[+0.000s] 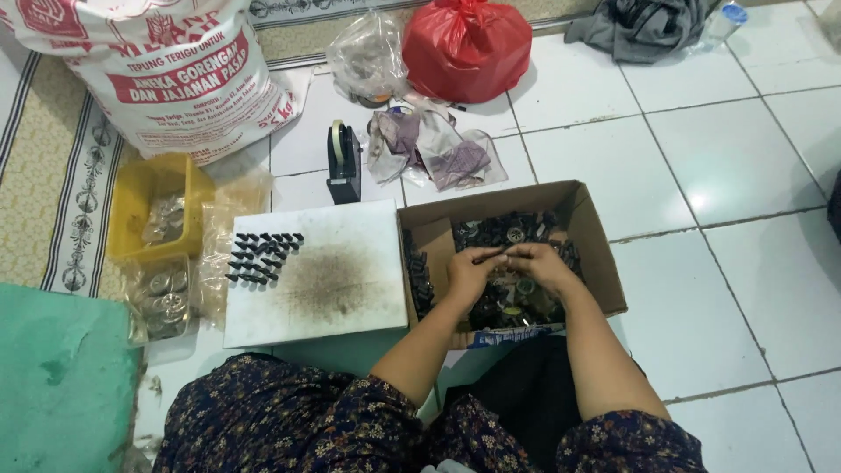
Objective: The person picks up small components from a cardboard box and assembles them with other small items, then places the finished pieces onto a white board.
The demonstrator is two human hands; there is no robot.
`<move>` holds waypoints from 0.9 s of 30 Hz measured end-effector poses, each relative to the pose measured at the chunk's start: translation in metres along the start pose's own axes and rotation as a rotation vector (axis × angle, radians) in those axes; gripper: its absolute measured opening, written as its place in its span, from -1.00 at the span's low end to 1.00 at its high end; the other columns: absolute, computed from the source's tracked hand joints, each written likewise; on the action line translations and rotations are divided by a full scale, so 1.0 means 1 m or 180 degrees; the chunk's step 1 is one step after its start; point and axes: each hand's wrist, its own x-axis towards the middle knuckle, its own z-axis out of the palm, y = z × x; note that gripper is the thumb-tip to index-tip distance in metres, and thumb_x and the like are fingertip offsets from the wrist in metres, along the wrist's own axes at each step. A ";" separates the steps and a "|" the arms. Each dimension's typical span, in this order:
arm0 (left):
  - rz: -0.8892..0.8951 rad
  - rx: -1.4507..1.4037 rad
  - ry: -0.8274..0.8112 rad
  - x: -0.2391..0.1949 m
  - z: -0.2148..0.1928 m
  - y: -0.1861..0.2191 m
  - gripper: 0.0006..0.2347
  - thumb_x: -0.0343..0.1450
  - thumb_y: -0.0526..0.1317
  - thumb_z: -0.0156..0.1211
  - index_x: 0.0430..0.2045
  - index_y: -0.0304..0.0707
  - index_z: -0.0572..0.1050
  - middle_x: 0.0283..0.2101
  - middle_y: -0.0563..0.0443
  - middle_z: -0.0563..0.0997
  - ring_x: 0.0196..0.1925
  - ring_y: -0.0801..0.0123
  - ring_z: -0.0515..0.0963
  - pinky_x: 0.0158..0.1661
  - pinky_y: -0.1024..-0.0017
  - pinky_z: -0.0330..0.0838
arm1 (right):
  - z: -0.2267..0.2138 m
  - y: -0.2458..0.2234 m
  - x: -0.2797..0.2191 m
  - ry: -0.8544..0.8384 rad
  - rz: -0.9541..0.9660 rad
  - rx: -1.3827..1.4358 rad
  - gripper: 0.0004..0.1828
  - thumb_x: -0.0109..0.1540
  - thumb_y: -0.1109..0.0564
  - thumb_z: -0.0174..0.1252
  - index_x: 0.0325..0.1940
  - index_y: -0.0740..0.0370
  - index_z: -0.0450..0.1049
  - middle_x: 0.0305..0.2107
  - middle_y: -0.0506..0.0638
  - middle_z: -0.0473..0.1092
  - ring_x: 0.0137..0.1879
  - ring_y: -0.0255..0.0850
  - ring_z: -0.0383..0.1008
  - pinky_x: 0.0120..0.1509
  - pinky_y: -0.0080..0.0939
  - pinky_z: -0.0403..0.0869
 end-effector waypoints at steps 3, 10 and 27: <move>-0.0069 0.0088 0.0308 0.006 -0.002 -0.009 -0.82 0.41 -0.25 0.36 -0.17 -0.28 0.66 -0.27 -0.17 0.70 -0.26 0.32 0.68 -0.30 0.40 0.61 | -0.005 0.016 0.008 0.0250 0.0039 0.0203 -0.70 0.18 0.21 0.39 -0.03 0.37 0.61 -0.24 0.19 0.55 -0.14 -0.11 0.52 -0.08 -0.16 0.53; -0.0001 0.0658 0.0557 -0.015 -0.021 0.004 -0.76 0.31 -0.18 0.43 -0.21 -0.26 0.67 -0.17 -0.24 0.70 -0.03 0.00 0.67 -0.14 0.19 0.58 | -0.003 0.039 0.020 0.0745 -0.0063 -0.2041 -0.73 0.12 0.15 0.42 -0.08 -0.01 0.71 -0.07 0.10 0.60 0.19 0.14 0.53 0.30 0.10 0.48; 0.0121 0.0704 0.0722 -0.005 -0.025 -0.020 -0.76 0.29 -0.21 0.44 -0.20 -0.27 0.68 -0.17 -0.31 0.69 -0.08 0.00 0.68 -0.18 0.26 0.59 | 0.042 0.042 0.041 0.0266 -0.0161 -0.3786 -0.69 0.24 0.03 0.21 0.06 -0.07 0.66 -0.04 -0.02 0.56 0.16 -0.01 0.55 0.25 0.22 0.45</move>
